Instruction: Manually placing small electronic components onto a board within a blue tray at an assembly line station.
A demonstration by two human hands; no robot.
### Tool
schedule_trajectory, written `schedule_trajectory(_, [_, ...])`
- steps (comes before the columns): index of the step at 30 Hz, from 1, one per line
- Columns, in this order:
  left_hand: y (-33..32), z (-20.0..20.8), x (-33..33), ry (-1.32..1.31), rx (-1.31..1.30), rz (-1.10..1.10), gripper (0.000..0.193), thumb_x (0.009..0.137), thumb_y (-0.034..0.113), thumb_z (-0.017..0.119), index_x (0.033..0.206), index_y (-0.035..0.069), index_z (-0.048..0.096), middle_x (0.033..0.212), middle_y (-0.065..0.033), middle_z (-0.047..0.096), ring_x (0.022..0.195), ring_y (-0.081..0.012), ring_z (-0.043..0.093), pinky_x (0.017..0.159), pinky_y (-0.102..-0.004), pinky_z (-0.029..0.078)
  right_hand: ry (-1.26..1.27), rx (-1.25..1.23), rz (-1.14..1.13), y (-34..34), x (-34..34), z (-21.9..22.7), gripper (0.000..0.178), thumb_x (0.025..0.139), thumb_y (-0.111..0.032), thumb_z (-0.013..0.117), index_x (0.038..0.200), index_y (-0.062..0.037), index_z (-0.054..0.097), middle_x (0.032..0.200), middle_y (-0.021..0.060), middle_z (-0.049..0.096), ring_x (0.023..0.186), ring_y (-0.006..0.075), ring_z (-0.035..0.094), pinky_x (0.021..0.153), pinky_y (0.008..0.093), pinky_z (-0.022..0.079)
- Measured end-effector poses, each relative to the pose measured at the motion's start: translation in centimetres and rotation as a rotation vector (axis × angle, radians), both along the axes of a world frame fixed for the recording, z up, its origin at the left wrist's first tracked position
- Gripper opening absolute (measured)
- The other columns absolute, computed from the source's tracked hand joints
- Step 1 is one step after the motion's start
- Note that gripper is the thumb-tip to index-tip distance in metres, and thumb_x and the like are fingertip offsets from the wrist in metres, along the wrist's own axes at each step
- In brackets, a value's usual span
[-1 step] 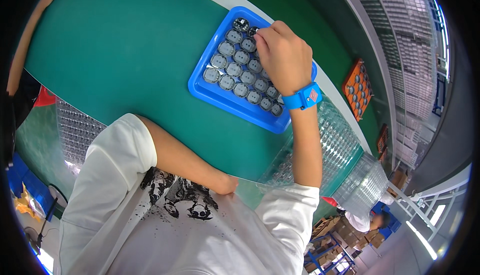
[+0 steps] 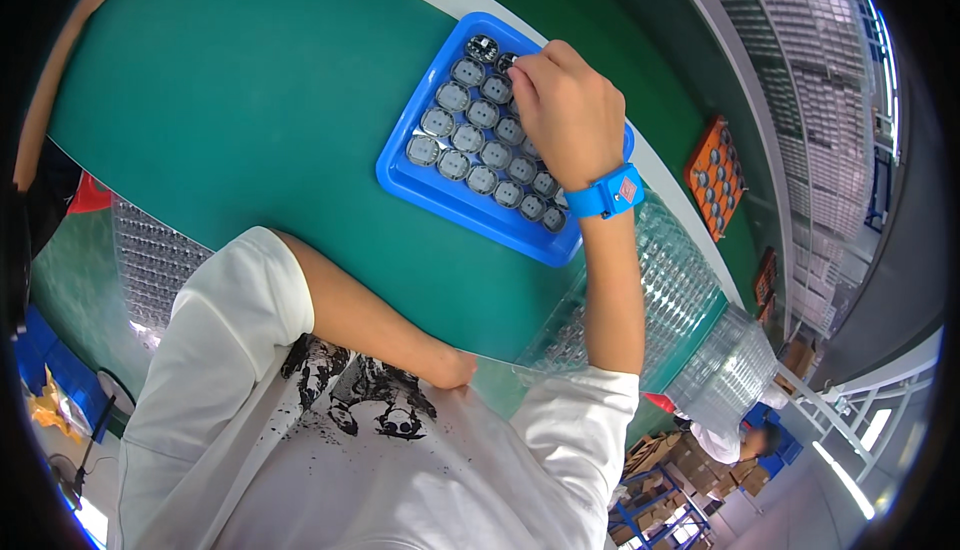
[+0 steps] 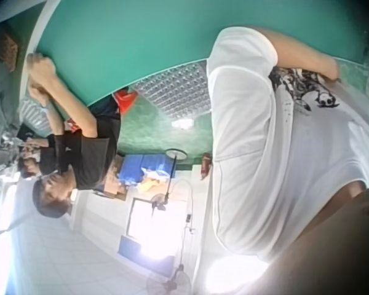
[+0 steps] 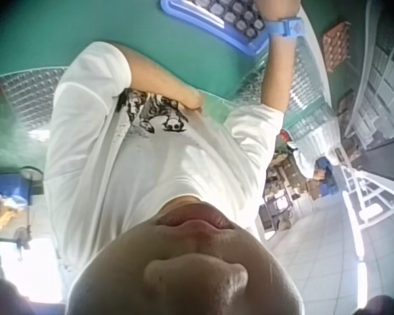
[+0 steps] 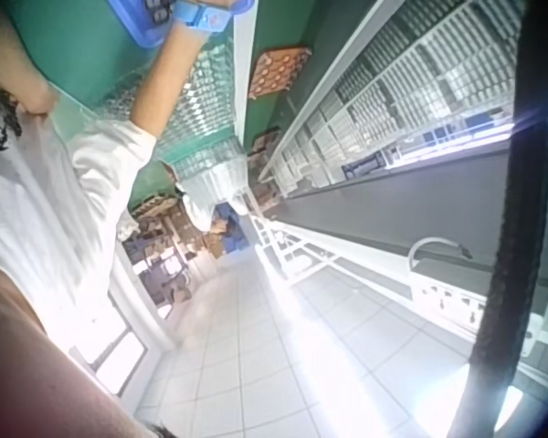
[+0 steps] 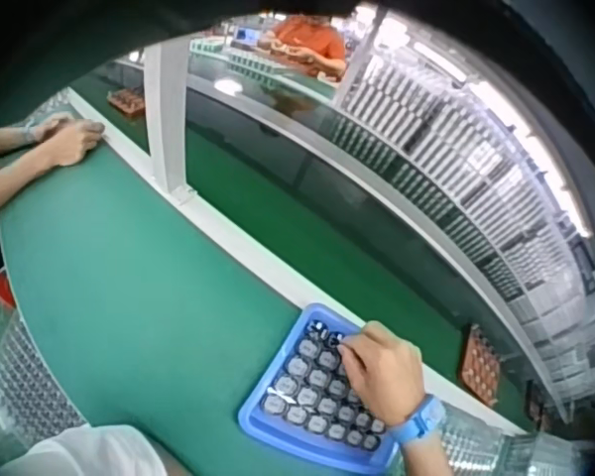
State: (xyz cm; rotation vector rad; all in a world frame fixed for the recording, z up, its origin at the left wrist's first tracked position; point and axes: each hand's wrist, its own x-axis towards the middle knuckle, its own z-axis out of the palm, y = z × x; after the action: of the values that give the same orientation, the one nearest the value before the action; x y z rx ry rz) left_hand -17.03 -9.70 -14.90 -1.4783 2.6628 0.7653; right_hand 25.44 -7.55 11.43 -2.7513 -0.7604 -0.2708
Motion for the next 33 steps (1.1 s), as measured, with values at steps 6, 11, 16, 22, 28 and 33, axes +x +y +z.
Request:
schedule_trajectory(6, [-2.3,7.0,5.1,0.043,-0.107,0.013,0.013,0.079,0.021,0.070,0.087,0.016,0.079,0.086,-0.0042,0.074,0.079,-0.0288,0.070,0.066,-0.0464,0.054,0.022,-0.008,-0.031,-0.7,0.0,-0.2,0.007,0.086,-0.010,0.070,0.089,-0.0042,0.072,0.083,0.0083,0.065,0.065,0.0267,0.064,0.059,0.0358,0.050])
schedule_trajectory(11, [1.6,-4.9,-4.1,0.176,0.088,0.306,0.011,0.077,0.021,0.071,0.085,0.018,0.079,0.085,-0.0019,0.075,0.081,-0.0251,0.070,0.066,-0.0439,0.054,0.000,-0.009,0.039,1.7,0.5,-0.1,0.007,0.087,-0.010,0.070,0.089,-0.0040,0.071,0.084,0.0083,0.065,0.066,0.0267,0.064,0.059,0.0359,0.050])
schedule_trajectory(16, [-4.0,4.4,3.3,0.026,-0.037,0.071,0.011,0.077,0.021,0.071,0.085,0.018,0.079,0.087,-0.0015,0.075,0.081,-0.0245,0.070,0.068,-0.0430,0.055,-0.011,0.017,0.013,0.3,0.1,-0.8,0.010,0.086,-0.011,0.071,0.094,-0.0049,0.072,0.083,0.0078,0.065,0.065,0.0254,0.063,0.059,0.0347,0.050])
schedule_trajectory(22, [0.1,9.2,8.1,0.030,-0.078,-0.029,0.013,0.077,0.025,0.072,0.087,0.019,0.078,0.093,-0.0036,0.074,0.086,-0.0233,0.068,0.071,-0.0429,0.054,0.080,0.060,-0.180,-3.9,-2.6,2.6,0.018,0.087,-0.006,0.072,0.104,-0.0026,0.071,0.077,0.0071,0.061,0.060,0.0150,0.057,0.056,0.0271,0.045])
schedule_trajectory(28, [9.0,13.7,14.3,0.061,0.056,0.044,0.015,0.078,0.025,0.073,0.089,0.017,0.079,0.092,-0.0015,0.076,0.086,-0.0239,0.071,0.065,-0.0467,0.052,0.007,0.079,-0.486,-15.0,-9.9,5.1,0.012,0.089,-0.006,0.070,0.099,0.0014,0.072,0.076,0.0068,0.066,0.062,0.0085,0.056,0.057,0.0241,0.045])
schedule_trajectory(33, [9.7,14.0,14.7,0.123,0.097,0.094,0.014,0.078,0.023,0.072,0.088,0.015,0.079,0.092,-0.0042,0.076,0.087,-0.0234,0.071,0.067,-0.0479,0.053,0.164,-0.055,-0.655,-20.4,-16.5,3.3,0.013,0.088,-0.005,0.069,0.100,-0.0002,0.071,0.081,0.0086,0.067,0.063,0.0138,0.059,0.059,0.0273,0.048])
